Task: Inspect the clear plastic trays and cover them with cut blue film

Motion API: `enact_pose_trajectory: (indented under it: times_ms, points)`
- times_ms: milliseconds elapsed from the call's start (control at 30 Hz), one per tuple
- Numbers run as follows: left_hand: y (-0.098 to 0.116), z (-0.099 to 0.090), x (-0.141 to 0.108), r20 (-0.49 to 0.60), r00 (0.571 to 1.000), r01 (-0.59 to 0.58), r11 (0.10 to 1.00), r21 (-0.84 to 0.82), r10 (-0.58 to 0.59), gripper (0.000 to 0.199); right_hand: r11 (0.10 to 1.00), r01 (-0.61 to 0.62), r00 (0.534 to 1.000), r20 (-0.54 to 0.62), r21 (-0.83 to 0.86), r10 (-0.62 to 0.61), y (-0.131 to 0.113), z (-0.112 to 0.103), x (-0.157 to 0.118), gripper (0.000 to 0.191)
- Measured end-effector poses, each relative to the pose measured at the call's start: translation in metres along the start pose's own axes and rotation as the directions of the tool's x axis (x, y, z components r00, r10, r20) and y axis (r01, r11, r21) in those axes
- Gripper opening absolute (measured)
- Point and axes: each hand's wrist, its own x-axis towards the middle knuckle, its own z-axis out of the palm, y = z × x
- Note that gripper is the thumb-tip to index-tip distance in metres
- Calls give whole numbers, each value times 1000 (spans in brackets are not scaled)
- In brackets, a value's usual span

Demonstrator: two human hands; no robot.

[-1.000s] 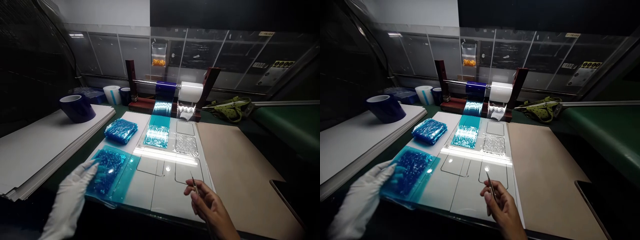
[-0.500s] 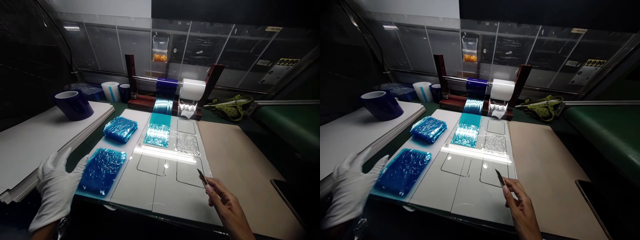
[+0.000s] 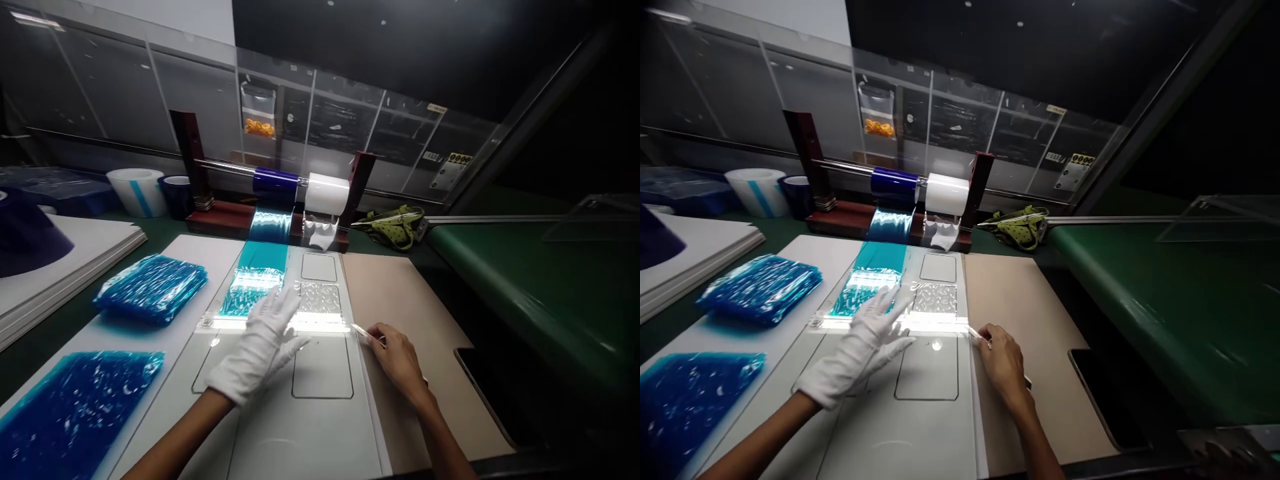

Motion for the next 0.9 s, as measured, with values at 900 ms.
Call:
enact_pose_trajectory:
  times_ms: [900]
  points:
    - [40,38,-12,-217,859,-376,859,348,464,62,995,-51,989,-140,-86,39,74,-3,15,31]
